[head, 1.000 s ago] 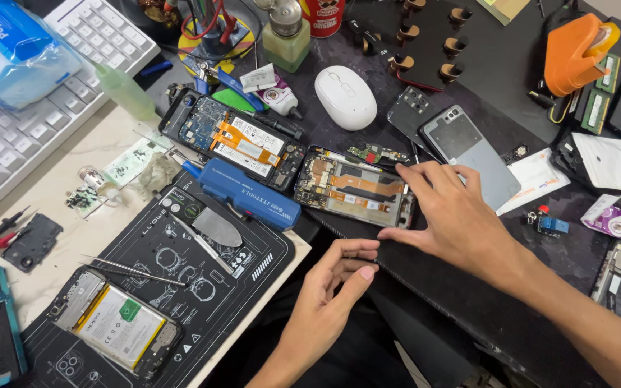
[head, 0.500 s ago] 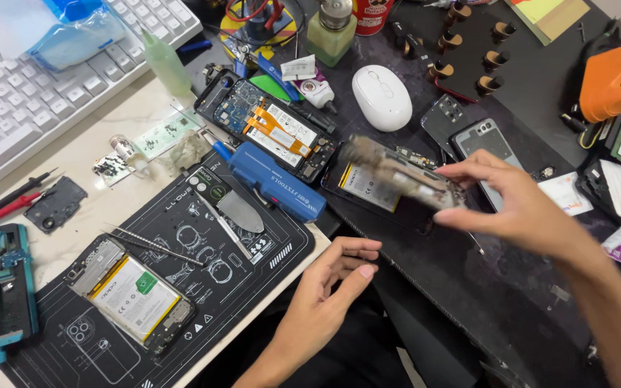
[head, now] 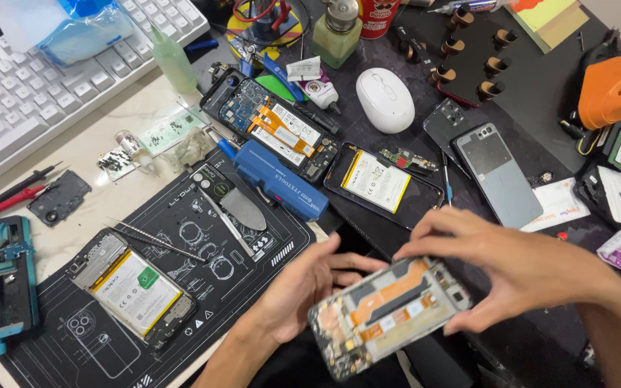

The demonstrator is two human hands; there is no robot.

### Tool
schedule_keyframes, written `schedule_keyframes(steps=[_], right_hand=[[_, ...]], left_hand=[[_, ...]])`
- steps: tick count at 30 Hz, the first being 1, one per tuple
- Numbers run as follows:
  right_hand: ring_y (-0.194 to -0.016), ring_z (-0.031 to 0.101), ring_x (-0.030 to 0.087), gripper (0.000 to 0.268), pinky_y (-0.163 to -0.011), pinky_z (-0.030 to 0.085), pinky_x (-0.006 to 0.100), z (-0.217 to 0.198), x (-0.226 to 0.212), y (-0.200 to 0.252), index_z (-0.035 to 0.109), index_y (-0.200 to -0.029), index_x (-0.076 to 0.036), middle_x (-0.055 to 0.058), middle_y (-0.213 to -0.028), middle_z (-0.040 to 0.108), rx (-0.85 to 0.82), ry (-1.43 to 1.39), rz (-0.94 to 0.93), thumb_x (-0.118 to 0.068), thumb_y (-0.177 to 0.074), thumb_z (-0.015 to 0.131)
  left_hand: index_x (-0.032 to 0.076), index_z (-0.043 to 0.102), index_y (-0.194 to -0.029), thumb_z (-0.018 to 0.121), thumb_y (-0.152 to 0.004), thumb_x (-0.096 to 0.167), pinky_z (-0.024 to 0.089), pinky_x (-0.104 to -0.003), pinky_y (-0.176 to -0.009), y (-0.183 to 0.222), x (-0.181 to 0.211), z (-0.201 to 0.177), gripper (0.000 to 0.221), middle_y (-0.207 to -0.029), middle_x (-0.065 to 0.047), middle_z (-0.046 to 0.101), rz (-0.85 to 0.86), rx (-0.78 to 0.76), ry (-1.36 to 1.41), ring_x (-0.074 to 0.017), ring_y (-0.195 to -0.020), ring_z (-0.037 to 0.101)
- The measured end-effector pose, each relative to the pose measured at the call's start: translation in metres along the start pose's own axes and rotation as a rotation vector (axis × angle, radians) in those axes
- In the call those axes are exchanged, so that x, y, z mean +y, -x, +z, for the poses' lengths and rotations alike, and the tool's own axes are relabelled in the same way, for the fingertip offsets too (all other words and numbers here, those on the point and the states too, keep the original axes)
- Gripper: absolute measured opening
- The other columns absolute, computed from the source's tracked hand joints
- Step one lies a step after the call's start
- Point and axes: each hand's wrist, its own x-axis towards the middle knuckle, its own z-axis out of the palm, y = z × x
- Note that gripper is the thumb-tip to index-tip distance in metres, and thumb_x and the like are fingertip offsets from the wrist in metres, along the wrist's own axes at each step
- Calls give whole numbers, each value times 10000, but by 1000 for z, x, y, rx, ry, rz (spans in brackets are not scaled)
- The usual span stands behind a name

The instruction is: The person disassembles a phone by removing screws with a driver, prying the screen from the frame, and handling internal components like the motherboard and battery.

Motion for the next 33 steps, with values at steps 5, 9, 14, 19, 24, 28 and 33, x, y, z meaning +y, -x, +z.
schedule_keyframes(steps=[5, 9, 14, 19, 24, 28, 33], right_hand=[[-1176, 484, 247, 875, -912, 497, 392, 8, -14, -9, 573, -1447, -216, 17, -1283, 538, -30, 135, 73, -405, -651, 885], [-1212, 501, 295, 882, -1002, 426, 459, 18, -18, -14, 494, -1466, -186, 60, -1350, 516, 102, 355, 24, -362, -678, 849], [-1205, 499, 328, 883, -997, 360, 503, 37, -13, -22, 458, -1406, -89, 139, -1254, 535, 355, 618, -73, -341, -636, 809], [-1103, 572, 281, 944, -1014, 401, 467, 41, 7, -21, 503, -1463, -159, 67, -1140, 591, 396, 680, 80, -511, -647, 823], [-999, 618, 222, 993, -1008, 440, 417, 45, 20, -26, 528, -1459, -237, 7, -1072, 606, 369, 780, 204, -616, -592, 827], [-1025, 612, 266, 967, -950, 440, 429, 46, 23, -30, 554, -1382, -187, 31, -1134, 618, 456, 807, 144, -591, -545, 821], [-990, 644, 278, 914, -903, 501, 412, 38, 13, -36, 585, -1329, -101, 81, -1049, 626, 467, 840, 313, -564, -580, 831]], left_hand=[[-47, 678, -1284, 619, -981, 402, 564, -264, -743, 2, -10, -5, 545, -1066, -87, 724, 67, 152, -400, -116, -917, 687], [34, 695, -1296, 678, -941, 361, 536, -227, -685, 7, -6, -4, 484, -1009, -63, 729, 118, 176, -496, -103, -874, 654], [13, 682, -1294, 659, -960, 320, 559, -168, -826, 12, 4, -7, 454, -1062, -65, 759, 323, 215, -503, -79, -943, 691], [-59, 640, -1208, 684, -976, 291, 594, -335, -610, 11, 3, -6, 422, -974, -155, 717, 383, 284, -278, -212, -791, 705], [-31, 591, -1254, 668, -979, 291, 597, -314, -637, 9, -3, -8, 429, -1097, -130, 702, 418, 211, -272, -211, -855, 709], [-42, 583, -1310, 646, -1007, 294, 607, -317, -678, 16, -2, -9, 457, -1156, -145, 688, 436, 193, -270, -206, -890, 707], [-39, 535, -1441, 619, -990, 282, 609, -337, -711, 28, 7, -5, 559, -1227, -149, 684, 504, 198, -249, -209, -876, 705]])
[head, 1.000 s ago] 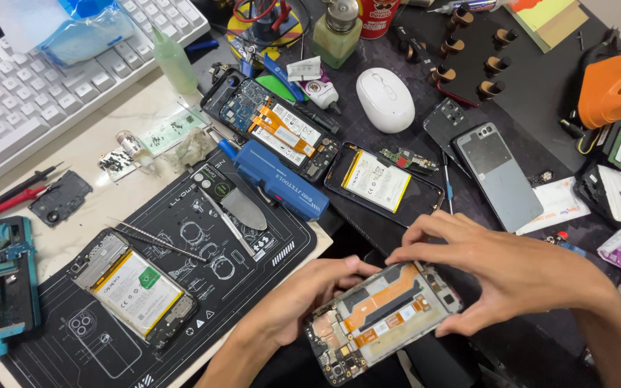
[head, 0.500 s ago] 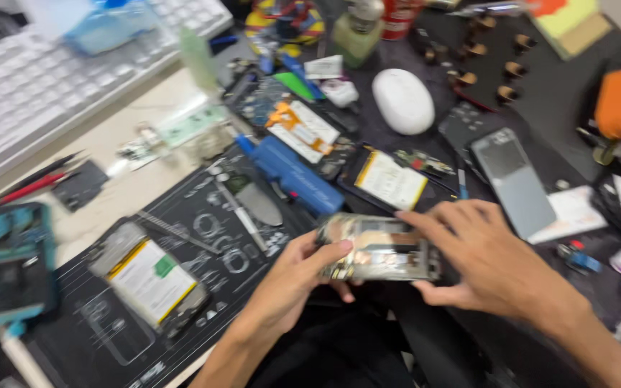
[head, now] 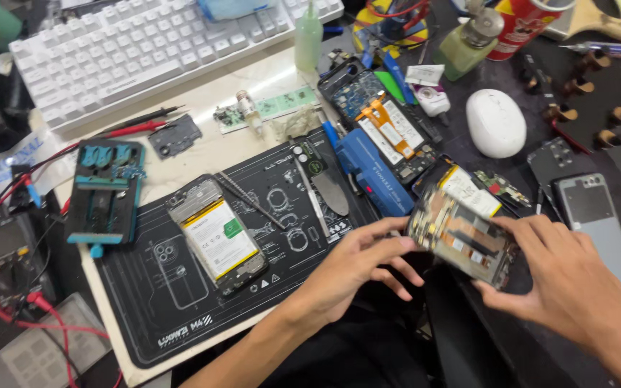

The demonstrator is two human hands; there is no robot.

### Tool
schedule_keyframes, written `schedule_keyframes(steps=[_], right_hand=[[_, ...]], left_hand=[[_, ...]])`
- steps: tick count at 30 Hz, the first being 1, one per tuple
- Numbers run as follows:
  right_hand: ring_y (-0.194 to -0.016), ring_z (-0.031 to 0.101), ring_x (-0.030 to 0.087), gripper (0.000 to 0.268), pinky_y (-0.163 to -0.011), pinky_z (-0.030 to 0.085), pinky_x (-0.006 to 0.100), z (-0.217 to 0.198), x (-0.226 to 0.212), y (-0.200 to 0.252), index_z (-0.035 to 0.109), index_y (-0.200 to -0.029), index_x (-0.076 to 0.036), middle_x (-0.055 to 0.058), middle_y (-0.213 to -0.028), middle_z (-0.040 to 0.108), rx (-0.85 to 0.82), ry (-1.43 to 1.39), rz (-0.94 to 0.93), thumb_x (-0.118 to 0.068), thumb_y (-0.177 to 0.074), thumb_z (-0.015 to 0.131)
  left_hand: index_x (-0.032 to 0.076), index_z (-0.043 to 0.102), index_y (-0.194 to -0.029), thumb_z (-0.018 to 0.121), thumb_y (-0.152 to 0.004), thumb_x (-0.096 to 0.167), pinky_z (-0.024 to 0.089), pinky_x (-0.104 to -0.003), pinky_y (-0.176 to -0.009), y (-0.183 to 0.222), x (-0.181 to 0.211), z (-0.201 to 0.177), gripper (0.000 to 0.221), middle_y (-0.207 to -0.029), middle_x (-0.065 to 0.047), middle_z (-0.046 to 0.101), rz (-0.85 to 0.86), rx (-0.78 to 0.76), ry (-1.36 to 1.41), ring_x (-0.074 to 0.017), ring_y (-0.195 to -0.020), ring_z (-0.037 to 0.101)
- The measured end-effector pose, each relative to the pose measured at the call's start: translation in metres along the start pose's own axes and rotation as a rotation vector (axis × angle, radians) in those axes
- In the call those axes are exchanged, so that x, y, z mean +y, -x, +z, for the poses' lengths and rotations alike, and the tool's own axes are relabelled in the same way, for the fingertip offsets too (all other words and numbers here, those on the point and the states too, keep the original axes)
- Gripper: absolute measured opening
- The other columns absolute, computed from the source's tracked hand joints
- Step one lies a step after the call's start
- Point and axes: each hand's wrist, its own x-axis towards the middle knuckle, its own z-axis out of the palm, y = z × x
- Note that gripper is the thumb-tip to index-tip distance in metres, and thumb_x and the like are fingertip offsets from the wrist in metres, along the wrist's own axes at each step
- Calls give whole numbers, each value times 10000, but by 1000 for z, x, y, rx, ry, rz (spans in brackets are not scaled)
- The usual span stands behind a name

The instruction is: The person disassembles a phone by removing screws with a driver, prying the screen from the frame, and handling internal components like the motherboard and battery.

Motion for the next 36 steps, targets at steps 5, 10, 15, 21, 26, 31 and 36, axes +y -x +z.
schedule_keyframes(steps=[5, 10, 15, 21, 26, 31, 36], right_hand=[[-903, 646, 344, 828, -793, 534, 442, -14, 2, -3, 606, -1242, -20, 143, -1022, 628, 6, -124, 233, -535, -651, 874], [-957, 637, 325, 857, -808, 537, 438, -11, 3, -11, 597, -1231, 6, 140, -1000, 620, 32, -80, 190, -538, -619, 850], [-985, 615, 329, 831, -820, 534, 446, -9, 4, -10, 589, -1216, -4, 142, -1015, 595, 25, -83, 162, -518, -627, 870], [-1004, 608, 343, 842, -817, 529, 458, -11, -2, -20, 572, -1253, -4, 160, -1068, 579, 61, -131, 127, -480, -625, 866], [-1051, 607, 361, 895, -849, 522, 467, -8, -3, -20, 511, -1351, -11, 178, -1110, 591, 72, -225, 169, -422, -633, 852], [-1114, 594, 396, 934, -905, 509, 475, -1, 6, -22, 481, -1359, -3, 225, -1205, 599, 138, -246, 204, -407, -613, 874], [-1094, 612, 398, 982, -907, 517, 461, 0, 12, -23, 453, -1431, 7, 232, -1179, 604, 168, -207, 140, -412, -642, 861]], left_hand=[[-36, 528, -1474, 564, -1007, 277, 612, -322, -740, 6, 16, 1, 564, -1284, -206, 704, 23, -15, -42, -204, -885, 715], [-31, 552, -1446, 549, -1004, 263, 612, -321, -728, 5, 20, 10, 531, -1266, -199, 714, -8, -5, -64, -194, -866, 710], [-36, 565, -1435, 537, -1007, 255, 613, -320, -720, 5, 18, 12, 518, -1235, -198, 721, -14, -5, -67, -196, -854, 707], [-31, 575, -1423, 522, -1006, 241, 614, -314, -713, 3, 19, 14, 500, -1215, -188, 729, -17, 17, -83, -190, -847, 705], [-30, 580, -1415, 519, -1004, 224, 613, -311, -702, 5, 19, 15, 486, -1208, -187, 734, -13, 21, -83, -189, -836, 706], [-31, 589, -1413, 548, -1000, 203, 600, -304, -700, 13, 23, 15, 476, -1203, -170, 735, 7, 39, -80, -177, -838, 695], [-9, 599, -1390, 564, -1007, 191, 575, -279, -772, 42, 41, 23, 434, -1204, -108, 717, 162, 4, -217, -134, -910, 669]])
